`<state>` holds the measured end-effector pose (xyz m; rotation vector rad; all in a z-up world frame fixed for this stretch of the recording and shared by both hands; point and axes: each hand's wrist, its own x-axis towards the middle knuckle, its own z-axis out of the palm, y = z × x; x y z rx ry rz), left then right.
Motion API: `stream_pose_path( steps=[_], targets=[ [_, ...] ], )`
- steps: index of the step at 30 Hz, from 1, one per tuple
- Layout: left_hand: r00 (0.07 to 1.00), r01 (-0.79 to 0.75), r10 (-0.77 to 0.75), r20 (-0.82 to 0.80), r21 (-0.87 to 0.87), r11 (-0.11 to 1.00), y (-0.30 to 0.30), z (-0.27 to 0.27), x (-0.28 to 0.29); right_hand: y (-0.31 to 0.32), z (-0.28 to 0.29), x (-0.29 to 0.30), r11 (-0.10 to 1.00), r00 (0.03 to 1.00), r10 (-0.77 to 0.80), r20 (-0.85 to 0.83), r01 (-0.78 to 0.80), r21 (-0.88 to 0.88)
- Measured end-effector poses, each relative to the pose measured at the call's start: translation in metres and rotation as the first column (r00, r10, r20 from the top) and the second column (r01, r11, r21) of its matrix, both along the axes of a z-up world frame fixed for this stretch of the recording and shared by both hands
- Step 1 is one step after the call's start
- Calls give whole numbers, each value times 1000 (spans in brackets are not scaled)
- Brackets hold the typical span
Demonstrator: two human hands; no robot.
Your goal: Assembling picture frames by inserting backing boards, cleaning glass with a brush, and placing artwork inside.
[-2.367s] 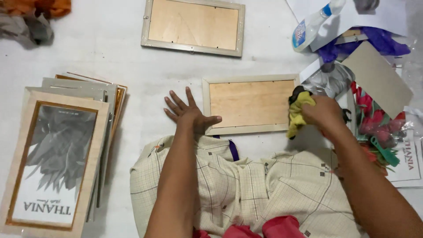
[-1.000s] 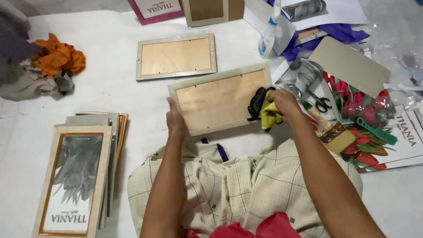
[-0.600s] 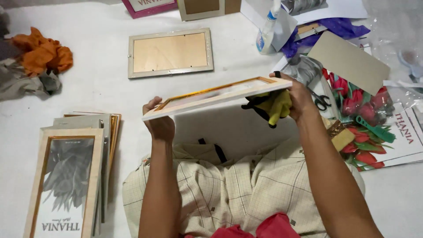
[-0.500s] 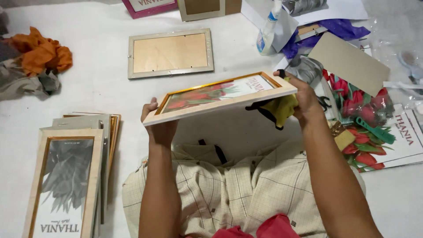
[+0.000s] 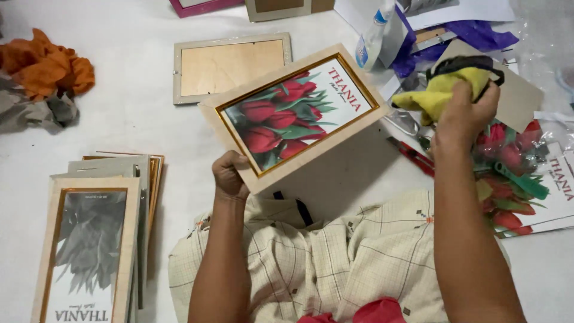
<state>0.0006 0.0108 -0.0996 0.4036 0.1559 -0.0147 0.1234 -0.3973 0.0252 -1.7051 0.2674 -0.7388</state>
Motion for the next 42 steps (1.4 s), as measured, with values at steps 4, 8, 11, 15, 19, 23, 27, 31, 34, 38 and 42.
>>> stream_pose_path(
  steps=[4, 8, 11, 15, 19, 23, 27, 31, 34, 38, 42],
  targets=[
    [987, 30, -14, -157, 104, 994, -2, -123, 20, 68, -8, -24, 959, 981, 119, 150, -74, -272],
    [994, 99, -88, -58, 211, 972, -61, -14, -1, 130, -35, -67, 757, 801, 527, -282, -594, -272],
    [995, 98, -92, -37, 235, 967, -79, 45, -4, 161, -11, -97, 582, 643, 758, -109, -743, -330],
    [994, 98, -82, -76, 232, 968, -64, -4, 1, 142, -40, -65, 506, 671, 729, -136, -661, -554],
    [995, 94, -98, 1, 261, 961, -52, -12, -2, 75, -106, 1, 564, 915, 325, -240, -391, -727],
    [992, 112, -121, 23, 239, 965, -61, -30, 1, 141, -37, -65, 692, 862, 506, -36, -430, -580],
    [985, 159, -168, 42, 163, 974, -64, 13, -3, 169, -62, -75, 468, 617, 785, 54, -534, -704],
    [992, 106, -118, 46, 211, 972, -51, -27, 1, 112, -66, -13, 620, 849, 512, 129, -262, -739],
    [991, 109, -122, 55, 206, 973, -58, -15, -2, 79, -82, 8, 628, 947, 147, 284, 133, -767],
    [988, 133, -145, 48, 191, 973, -78, 1, 0, 128, -59, -38, 715, 908, 373, 191, -150, -683],
    [994, 100, -88, -64, 206, 974, -67, 41, -3, 179, -43, -95, 525, 712, 701, 42, -476, -705]
  ],
)
